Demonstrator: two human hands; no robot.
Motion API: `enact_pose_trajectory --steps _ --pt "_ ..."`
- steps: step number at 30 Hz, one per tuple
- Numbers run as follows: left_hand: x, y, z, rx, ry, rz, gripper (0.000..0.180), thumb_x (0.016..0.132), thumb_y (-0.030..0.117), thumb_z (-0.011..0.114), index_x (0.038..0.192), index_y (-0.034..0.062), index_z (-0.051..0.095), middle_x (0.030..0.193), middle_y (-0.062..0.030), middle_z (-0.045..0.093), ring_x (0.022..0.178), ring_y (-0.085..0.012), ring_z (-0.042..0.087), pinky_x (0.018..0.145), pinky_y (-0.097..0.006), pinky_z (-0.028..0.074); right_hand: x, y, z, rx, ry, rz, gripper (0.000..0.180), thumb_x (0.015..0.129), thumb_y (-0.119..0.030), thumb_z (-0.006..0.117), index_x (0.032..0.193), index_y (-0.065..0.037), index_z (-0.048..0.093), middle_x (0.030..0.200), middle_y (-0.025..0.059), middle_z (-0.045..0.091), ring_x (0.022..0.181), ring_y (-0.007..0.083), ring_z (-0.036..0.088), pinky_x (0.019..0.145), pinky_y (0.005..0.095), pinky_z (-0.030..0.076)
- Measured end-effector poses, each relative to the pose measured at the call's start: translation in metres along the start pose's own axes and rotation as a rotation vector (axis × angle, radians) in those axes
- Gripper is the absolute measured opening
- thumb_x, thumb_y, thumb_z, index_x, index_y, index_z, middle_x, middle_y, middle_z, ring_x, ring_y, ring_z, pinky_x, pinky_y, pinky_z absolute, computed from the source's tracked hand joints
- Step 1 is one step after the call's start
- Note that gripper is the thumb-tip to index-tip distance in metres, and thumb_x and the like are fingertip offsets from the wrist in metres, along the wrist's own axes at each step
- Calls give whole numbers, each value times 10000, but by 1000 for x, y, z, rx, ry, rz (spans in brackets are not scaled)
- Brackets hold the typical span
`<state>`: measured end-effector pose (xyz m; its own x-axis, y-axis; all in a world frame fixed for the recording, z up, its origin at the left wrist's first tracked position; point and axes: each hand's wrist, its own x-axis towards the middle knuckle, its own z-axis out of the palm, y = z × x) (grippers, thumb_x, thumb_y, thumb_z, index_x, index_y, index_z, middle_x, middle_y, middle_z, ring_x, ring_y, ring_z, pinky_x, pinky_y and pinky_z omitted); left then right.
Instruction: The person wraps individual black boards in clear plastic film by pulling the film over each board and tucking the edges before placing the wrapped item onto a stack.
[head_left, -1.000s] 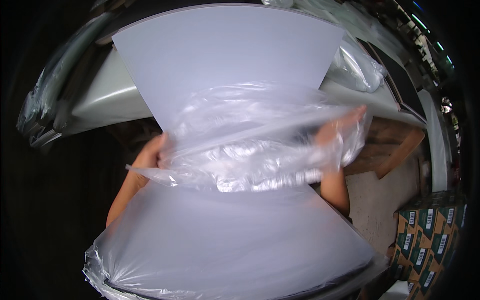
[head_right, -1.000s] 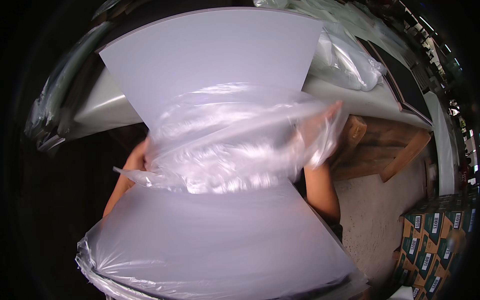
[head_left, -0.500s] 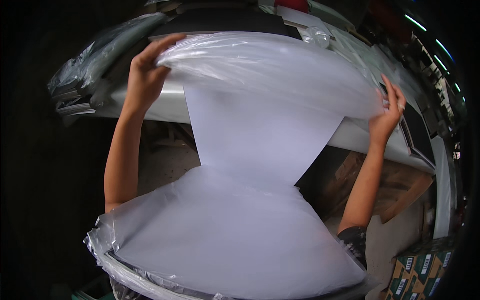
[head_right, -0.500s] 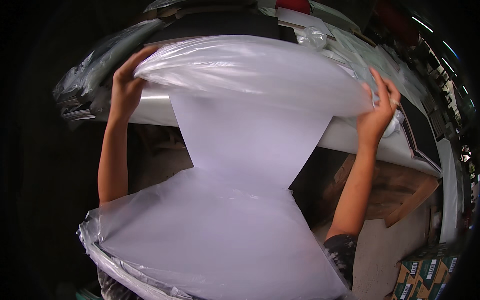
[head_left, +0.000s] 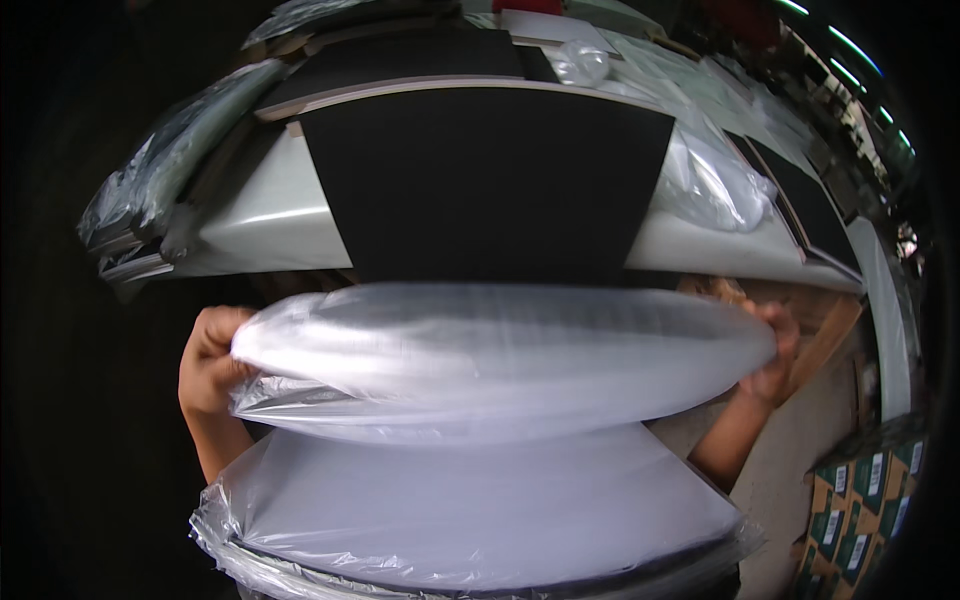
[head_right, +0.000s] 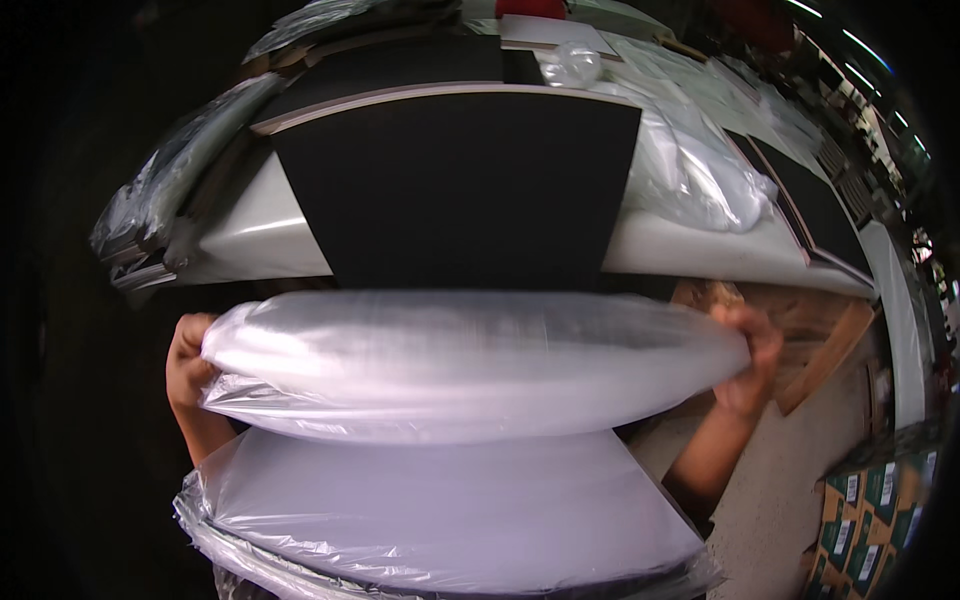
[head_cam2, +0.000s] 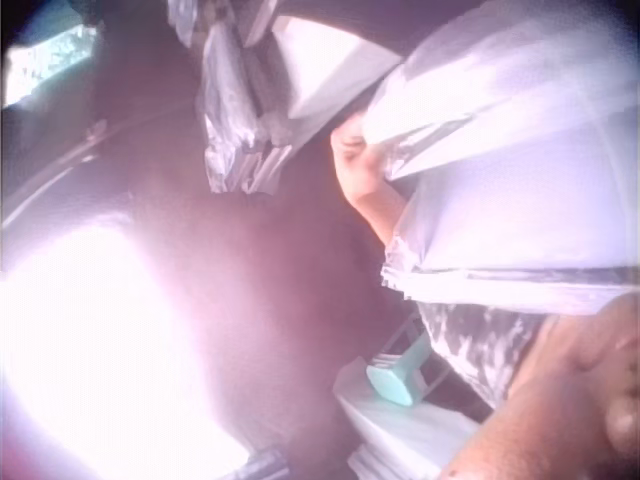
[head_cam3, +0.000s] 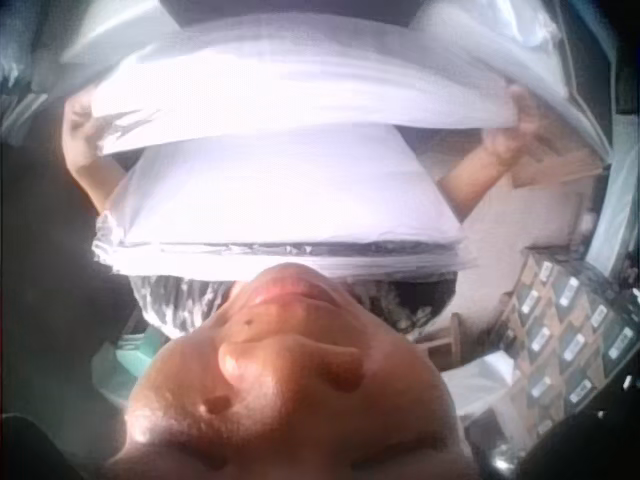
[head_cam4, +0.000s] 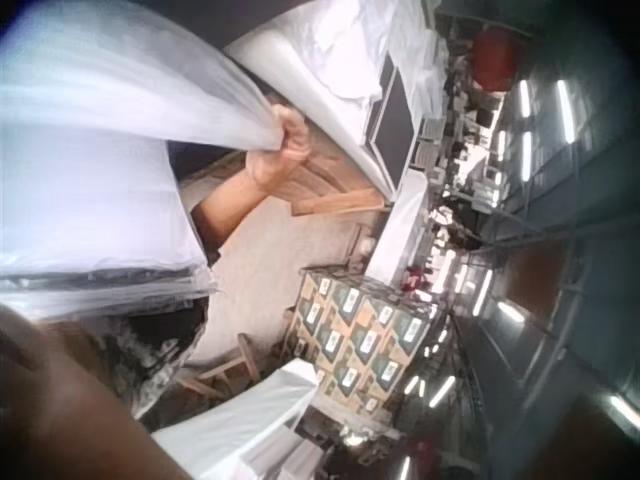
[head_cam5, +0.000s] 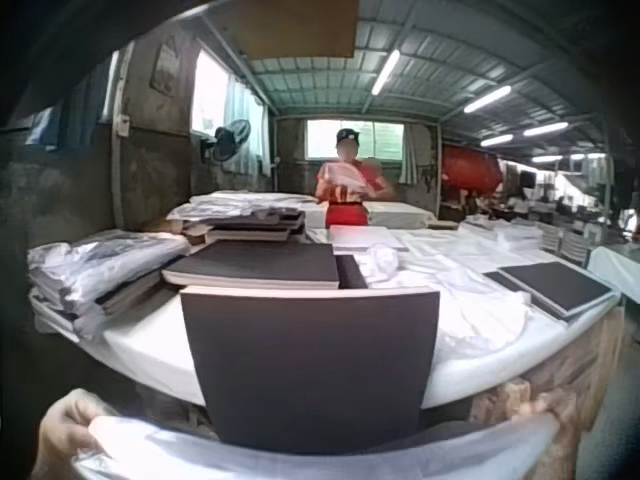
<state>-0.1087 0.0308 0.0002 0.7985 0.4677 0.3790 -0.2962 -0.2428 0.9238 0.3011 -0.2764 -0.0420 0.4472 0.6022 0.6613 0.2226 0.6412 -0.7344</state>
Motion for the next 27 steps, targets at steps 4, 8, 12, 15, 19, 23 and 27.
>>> enact_pose_trajectory --steps 4,8,12,15,19,23,27 --pt "34 -77 -14 -402 331 -418 390 742 193 664 1059 3 539 791 -32 606 642 -88 556 576 -237 443 10 80 3 724 315 462 291 787 -133 601 1069 -94 540 847 0 548 684 90 443 603 236 365" --pt "-15 -226 -54 -785 267 -574 147 802 223 582 805 89 520 628 30 446 547 -76 383 506 -217 296 -68 186 -31 839 122 704 238 832 -66 523 1062 -121 544 840 -14 523 657 83 413 606 219 349" --pt "-86 -330 -70 -1038 -116 -634 202 830 267 539 892 76 563 712 -7 534 637 -124 497 569 -263 389 -159 246 -36 927 149 826 287 830 -40 490 1106 -114 514 821 -23 501 669 72 414 622 205 342" --pt "-100 -344 -47 -941 -96 -753 220 832 272 536 916 69 554 744 -15 533 669 -135 496 595 -268 386 -196 267 -43 843 76 838 306 824 -56 492 1127 -106 498 848 -22 511 697 78 432 645 209 348" --pt "-98 -350 -33 -727 16 -778 246 833 279 533 947 60 542 786 -27 532 711 -149 495 630 -274 382 -189 266 -41 439 120 960 314 826 -65 489 1137 -105 490 867 -16 516 710 84 439 654 212 353" --pt "-71 -340 -21 -464 85 -784 274 835 285 529 977 51 530 829 -39 532 754 -164 494 665 -280 378 -181 292 -43 -128 232 1083 321 827 -73 487 1147 -104 482 886 -11 521 723 90 445 663 215 357" --pt "-54 -336 -11 -269 113 -766 304 837 292 526 1008 42 518 871 -51 531 796 -178 493 700 -286 374 -183 309 -47 -523 403 1176 330 829 -81 484 1157 -104 473 904 -5 526 735 96 452 672 219 362"
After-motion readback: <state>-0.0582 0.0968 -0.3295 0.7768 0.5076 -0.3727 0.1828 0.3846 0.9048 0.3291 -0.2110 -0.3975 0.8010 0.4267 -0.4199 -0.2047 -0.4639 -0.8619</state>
